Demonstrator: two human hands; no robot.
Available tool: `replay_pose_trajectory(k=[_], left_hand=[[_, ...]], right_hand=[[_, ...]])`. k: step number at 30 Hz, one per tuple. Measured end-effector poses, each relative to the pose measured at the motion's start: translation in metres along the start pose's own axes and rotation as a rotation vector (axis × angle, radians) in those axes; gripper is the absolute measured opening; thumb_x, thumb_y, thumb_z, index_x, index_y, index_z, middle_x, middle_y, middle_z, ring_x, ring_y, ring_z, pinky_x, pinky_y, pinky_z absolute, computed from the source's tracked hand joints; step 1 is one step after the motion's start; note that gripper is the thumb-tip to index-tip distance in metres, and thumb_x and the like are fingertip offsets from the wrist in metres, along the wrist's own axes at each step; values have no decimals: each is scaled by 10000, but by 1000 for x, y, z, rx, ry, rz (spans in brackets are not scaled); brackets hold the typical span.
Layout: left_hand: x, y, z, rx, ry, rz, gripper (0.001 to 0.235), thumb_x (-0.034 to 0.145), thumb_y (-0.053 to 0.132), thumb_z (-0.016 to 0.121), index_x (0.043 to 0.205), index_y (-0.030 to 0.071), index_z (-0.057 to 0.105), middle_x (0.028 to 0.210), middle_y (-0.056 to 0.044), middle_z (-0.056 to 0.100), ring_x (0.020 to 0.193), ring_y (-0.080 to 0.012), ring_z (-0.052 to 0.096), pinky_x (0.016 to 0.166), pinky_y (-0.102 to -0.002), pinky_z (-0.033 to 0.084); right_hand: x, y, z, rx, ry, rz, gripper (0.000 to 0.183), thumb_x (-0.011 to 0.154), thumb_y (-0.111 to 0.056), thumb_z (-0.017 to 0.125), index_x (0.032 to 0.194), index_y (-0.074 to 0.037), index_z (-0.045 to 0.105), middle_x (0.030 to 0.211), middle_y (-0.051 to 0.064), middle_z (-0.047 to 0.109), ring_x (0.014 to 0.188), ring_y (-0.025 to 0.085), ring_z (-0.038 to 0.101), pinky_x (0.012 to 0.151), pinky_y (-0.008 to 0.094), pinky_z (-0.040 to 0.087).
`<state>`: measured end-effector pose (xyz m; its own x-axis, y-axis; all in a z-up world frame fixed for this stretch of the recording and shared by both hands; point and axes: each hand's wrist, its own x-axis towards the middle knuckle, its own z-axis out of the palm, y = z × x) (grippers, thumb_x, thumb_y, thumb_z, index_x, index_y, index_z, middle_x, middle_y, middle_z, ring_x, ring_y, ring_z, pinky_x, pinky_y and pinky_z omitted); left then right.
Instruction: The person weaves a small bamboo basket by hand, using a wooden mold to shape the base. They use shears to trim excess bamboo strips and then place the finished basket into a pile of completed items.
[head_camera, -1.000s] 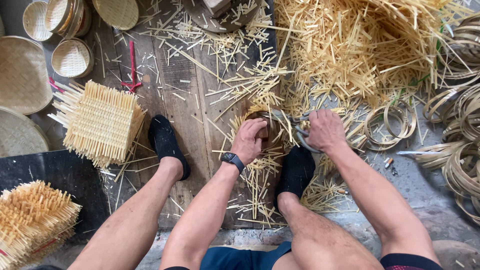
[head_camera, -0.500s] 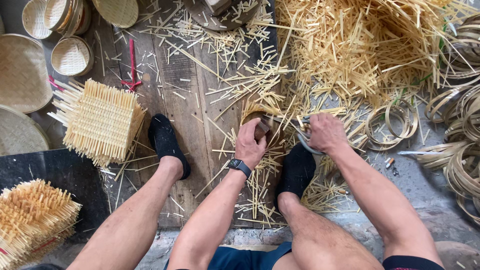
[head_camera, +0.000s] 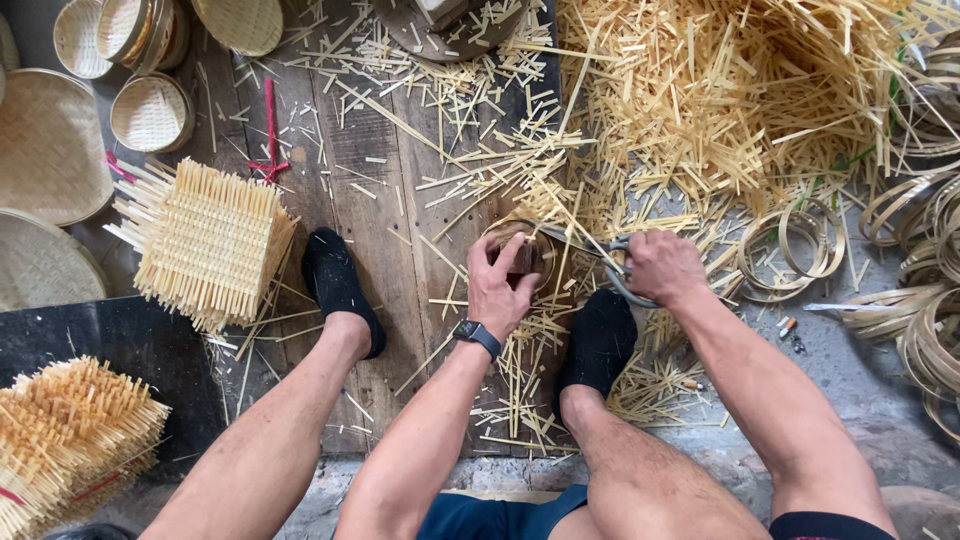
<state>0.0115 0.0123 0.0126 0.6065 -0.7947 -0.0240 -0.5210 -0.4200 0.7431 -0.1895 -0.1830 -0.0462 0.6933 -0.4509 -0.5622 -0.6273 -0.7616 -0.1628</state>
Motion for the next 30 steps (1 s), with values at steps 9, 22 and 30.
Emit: replay_pose_trajectory(k=[9, 22, 30], left_hand=[[-4, -12, 16, 113, -81, 114, 593, 805, 24, 738, 1363, 207, 656, 1326, -213, 592, 1250, -400, 560, 1080, -451, 488], [8, -3, 2, -102, -196, 50, 592, 728, -38, 714, 1290, 81, 575, 1282, -182, 637, 1269, -364, 578, 1111, -429, 469], [22, -5, -14, -61, -380, 131, 542, 732, -27, 651, 1261, 84, 603, 1281, -157, 668, 1276, -346, 592, 1120, -411, 467]], right_hand=[[-7, -29, -30, -78, 157, -16, 550, 871, -505, 674, 1030, 19, 623, 991, 168, 636, 966, 280, 626, 922, 412, 524], [-2, -6, -14, -59, 392, -127, 566, 733, -528, 700, 927, -1, 626, 857, 151, 641, 814, 278, 649, 762, 408, 584], [2, 9, -14, 109, -236, 208, 590, 986, -640, 573, 1002, -51, 606, 1003, 138, 663, 913, 253, 676, 836, 421, 578]])
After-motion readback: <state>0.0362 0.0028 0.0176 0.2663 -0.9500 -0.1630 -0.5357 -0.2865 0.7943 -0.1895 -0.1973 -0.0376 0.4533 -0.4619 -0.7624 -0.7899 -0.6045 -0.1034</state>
